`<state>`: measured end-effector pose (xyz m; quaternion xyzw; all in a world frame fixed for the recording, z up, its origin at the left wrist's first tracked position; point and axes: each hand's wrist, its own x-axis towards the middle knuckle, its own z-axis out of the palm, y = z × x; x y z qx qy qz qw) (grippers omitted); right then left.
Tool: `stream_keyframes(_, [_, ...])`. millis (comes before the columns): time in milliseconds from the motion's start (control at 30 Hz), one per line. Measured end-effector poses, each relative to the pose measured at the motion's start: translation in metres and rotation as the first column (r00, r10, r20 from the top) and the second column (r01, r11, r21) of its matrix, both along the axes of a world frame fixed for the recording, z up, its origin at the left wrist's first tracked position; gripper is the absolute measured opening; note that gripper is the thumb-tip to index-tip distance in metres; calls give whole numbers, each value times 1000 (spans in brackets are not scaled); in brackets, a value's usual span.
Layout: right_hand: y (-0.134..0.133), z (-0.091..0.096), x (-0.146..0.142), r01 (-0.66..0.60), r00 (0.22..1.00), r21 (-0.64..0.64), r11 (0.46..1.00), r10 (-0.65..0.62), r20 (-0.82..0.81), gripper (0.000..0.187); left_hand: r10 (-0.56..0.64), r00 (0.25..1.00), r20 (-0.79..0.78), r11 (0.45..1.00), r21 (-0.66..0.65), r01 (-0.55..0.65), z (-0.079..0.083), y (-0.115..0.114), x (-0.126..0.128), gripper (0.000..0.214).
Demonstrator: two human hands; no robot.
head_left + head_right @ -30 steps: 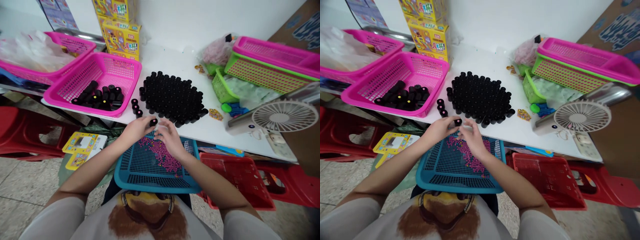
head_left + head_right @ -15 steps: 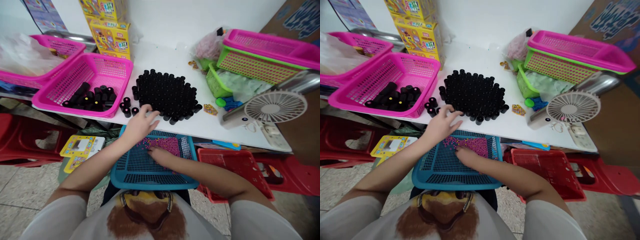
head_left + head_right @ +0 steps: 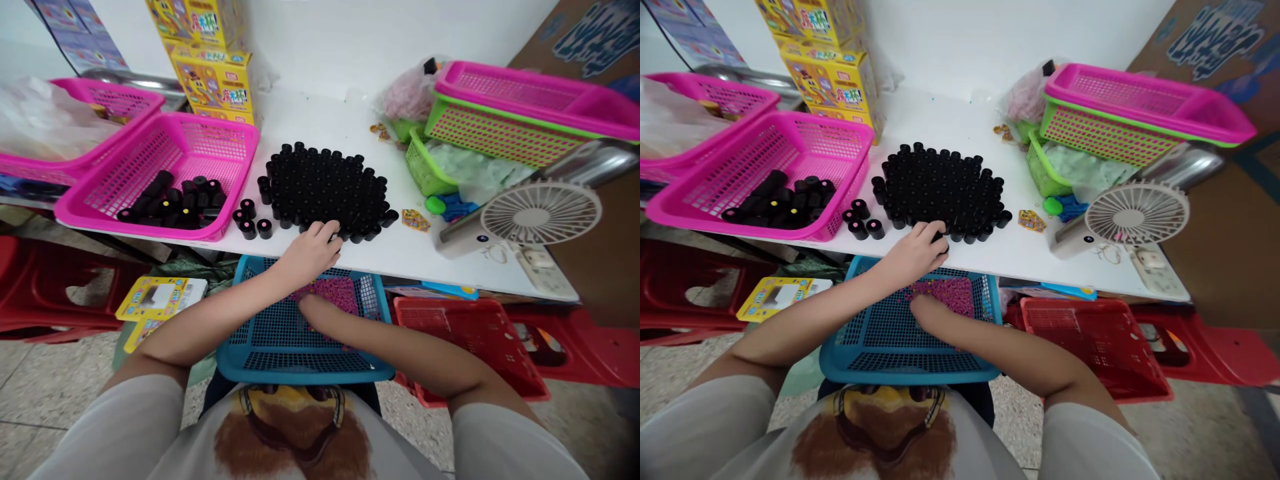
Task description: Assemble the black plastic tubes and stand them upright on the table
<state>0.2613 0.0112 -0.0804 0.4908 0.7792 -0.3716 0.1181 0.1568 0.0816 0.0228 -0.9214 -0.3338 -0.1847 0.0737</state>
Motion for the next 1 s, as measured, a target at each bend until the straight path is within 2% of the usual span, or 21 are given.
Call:
stream_keyframes(100, [-2, 0, 2, -9, 999, 23, 1000, 8, 43, 29, -41, 999, 27, 993, -111, 44, -2, -1, -19, 14])
stream_keyframes(233, [0, 8, 9, -15, 1000, 93, 996, 16, -4, 7, -65, 969, 240, 960, -251, 127, -13, 10, -39, 7])
stream_keyframes(267, [1, 12, 11, -14, 999, 117, 993, 19, -42, 7, -53, 954, 295, 954, -268, 136, -16, 14, -42, 7])
stream_keyframes(367, [8, 31, 20, 9, 981, 197, 980, 30, -191, 20, -4, 915, 403, 939, -313, 142, -23, 20, -46, 9])
stream_keyframes(500, [12, 61, 39, 103, 942, 279, 955, -3, -336, 21, -7, 898, 439, 929, -330, 168, -25, 21, -47, 8])
stream_keyframes(567, [11, 75, 50, 216, 892, 344, 914, -42, -450, 20, -13, 884, 467, 921, -338, 192, -26, 20, -48, 10])
stream_keyframes(600, [12, 81, 55, 293, 850, 384, 875, -54, -524, 20, -10, 873, 487, 914, -350, 206, -27, 19, -49, 17])
stream_keyframes(667, [15, 91, 62, 454, 752, 451, 768, -60, -656, 20, 25, 844, 536, 893, -391, 222, -30, 18, -51, 34])
stream_keyframes(733, [23, 96, 64, 547, 707, 490, 679, -61, -705, 20, 85, 815, 573, 865, -448, 225, -33, 17, -53, 49])
stream_keyframes(767, [28, 97, 63, 561, 707, 504, 657, -63, -704, 20, 116, 801, 587, 848, -479, 229, -36, 17, -54, 54])
stream_keyframes(833, [38, 94, 59, 542, 729, 536, 647, -46, -683, 21, 154, 776, 611, 810, -528, 256, -40, 16, -56, 62])
stream_keyframes(900, [46, 90, 53, 507, 754, 576, 641, -5, -657, 21, 170, 754, 634, 779, -555, 291, -44, 17, -57, 65])
stream_keyframes(1000, [50, 84, 44, 506, 768, 619, 601, 12, -640, 22, 194, 736, 648, 748, -583, 317, -46, 17, -60, 67])
